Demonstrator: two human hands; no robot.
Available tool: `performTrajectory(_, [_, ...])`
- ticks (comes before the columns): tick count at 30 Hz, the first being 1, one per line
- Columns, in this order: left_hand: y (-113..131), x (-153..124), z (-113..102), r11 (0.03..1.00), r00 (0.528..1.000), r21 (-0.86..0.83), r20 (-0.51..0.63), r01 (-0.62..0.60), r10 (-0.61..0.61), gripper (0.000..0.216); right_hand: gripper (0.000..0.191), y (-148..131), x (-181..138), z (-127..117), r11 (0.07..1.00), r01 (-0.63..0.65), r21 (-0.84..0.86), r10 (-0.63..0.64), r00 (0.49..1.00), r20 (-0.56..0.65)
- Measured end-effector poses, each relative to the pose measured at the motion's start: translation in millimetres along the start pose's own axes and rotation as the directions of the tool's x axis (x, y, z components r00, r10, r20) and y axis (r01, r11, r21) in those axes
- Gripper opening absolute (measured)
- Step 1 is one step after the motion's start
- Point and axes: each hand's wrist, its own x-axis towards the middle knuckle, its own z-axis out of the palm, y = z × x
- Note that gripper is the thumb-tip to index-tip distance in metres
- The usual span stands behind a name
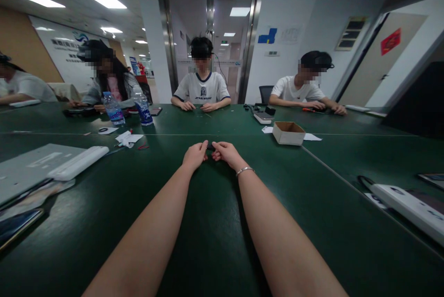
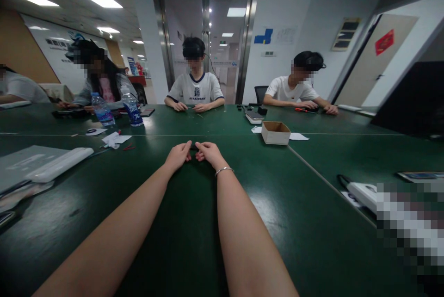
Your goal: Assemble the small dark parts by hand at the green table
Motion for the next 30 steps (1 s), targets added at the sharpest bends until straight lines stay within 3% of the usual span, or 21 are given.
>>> performTrajectory(9, [-7,4,3,0.999,0.998,-0.045,0.061,-0.017,0.02,0.036,0.008,3,2,-4,0.997,0.019,0.074,-0.019,1.0,0.001])
performTrajectory(14, [-13,7,5,0.996,0.996,-0.085,0.081,-0.041,0.048,0.031,0.01,6,4,-6,0.991,0.048,0.123,-0.048,0.999,-0.008])
performTrajectory(30, [-16,13,5,0.989,0.996,-0.148,0.082,-0.003,0.016,0.06,0.022,3,-4,-7,0.987,0.111,0.119,-0.115,0.993,0.026])
